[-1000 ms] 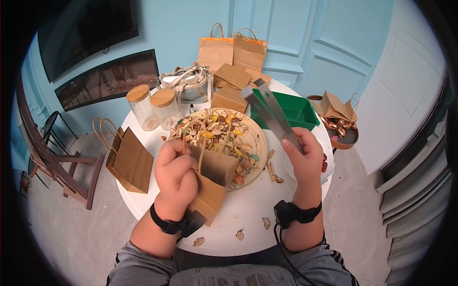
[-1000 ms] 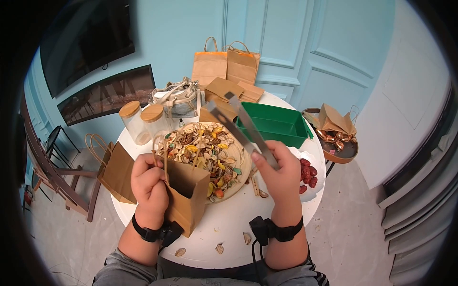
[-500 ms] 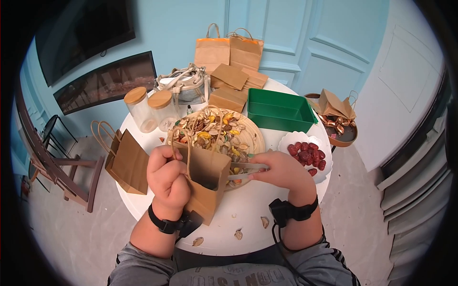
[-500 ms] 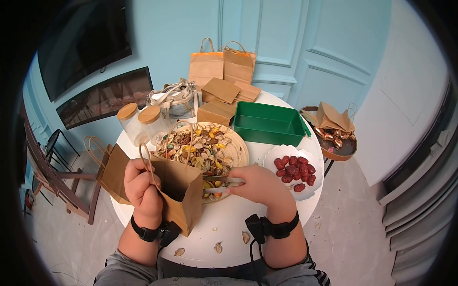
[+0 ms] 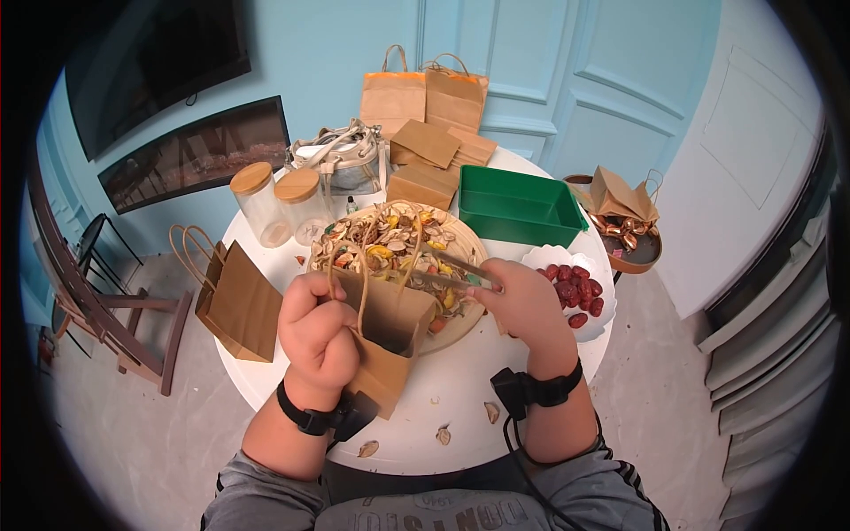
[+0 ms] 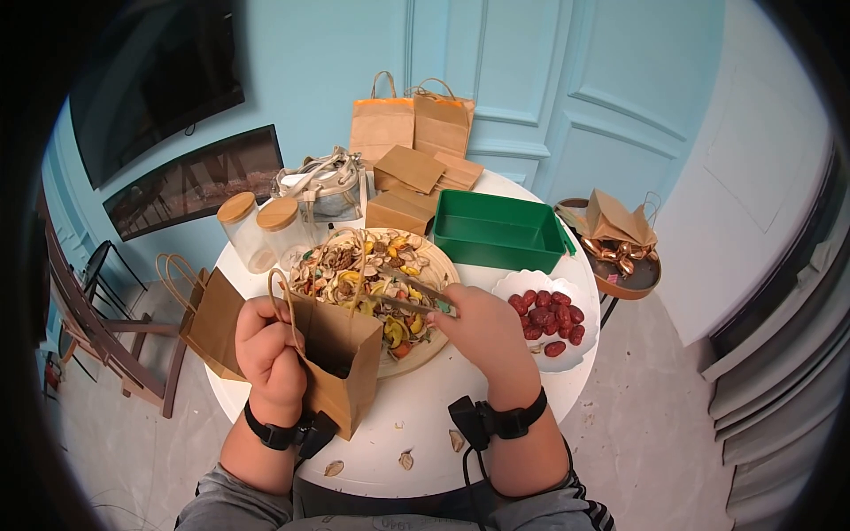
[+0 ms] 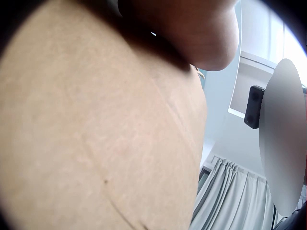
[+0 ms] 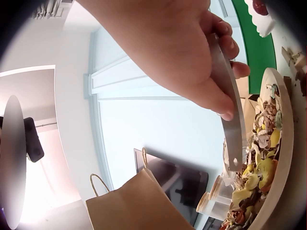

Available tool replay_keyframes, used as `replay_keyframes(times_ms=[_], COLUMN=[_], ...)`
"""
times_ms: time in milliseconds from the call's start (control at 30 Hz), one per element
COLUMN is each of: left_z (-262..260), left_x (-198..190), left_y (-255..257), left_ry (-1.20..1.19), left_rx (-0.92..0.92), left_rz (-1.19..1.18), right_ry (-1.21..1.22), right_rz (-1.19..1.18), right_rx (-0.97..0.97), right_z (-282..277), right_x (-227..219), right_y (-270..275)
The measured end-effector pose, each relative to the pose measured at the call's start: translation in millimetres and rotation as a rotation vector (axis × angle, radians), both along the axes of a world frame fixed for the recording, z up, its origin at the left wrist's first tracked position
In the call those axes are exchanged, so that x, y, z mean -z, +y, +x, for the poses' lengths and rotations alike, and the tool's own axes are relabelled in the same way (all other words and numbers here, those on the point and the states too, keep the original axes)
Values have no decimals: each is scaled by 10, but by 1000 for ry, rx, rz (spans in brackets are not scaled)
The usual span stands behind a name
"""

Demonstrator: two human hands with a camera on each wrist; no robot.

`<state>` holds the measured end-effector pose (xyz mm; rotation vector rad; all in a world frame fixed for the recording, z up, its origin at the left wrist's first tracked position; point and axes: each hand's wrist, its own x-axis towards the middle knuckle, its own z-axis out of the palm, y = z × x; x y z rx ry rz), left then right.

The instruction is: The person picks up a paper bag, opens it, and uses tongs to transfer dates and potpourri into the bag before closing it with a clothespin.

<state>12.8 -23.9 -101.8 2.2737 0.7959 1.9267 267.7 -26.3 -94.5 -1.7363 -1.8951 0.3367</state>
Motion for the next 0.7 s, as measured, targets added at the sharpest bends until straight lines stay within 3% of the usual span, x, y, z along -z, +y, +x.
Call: replay_keyframes(times_ms=[100,267,700], left_z=[-1,6,16], left_x=[0,-9,-30], left_y=[5,1,-25], left_ry=[-7,-3,29], left_rx=[18,6,34], left_rz=[6,23,0], right_ry=[141,66,-38], right_rz=[-74,-30,38], right_rx=[99,-326,-72], right_z=[-17,62,-31], right_x=[-69,122,112], right_y=[-31,38,45])
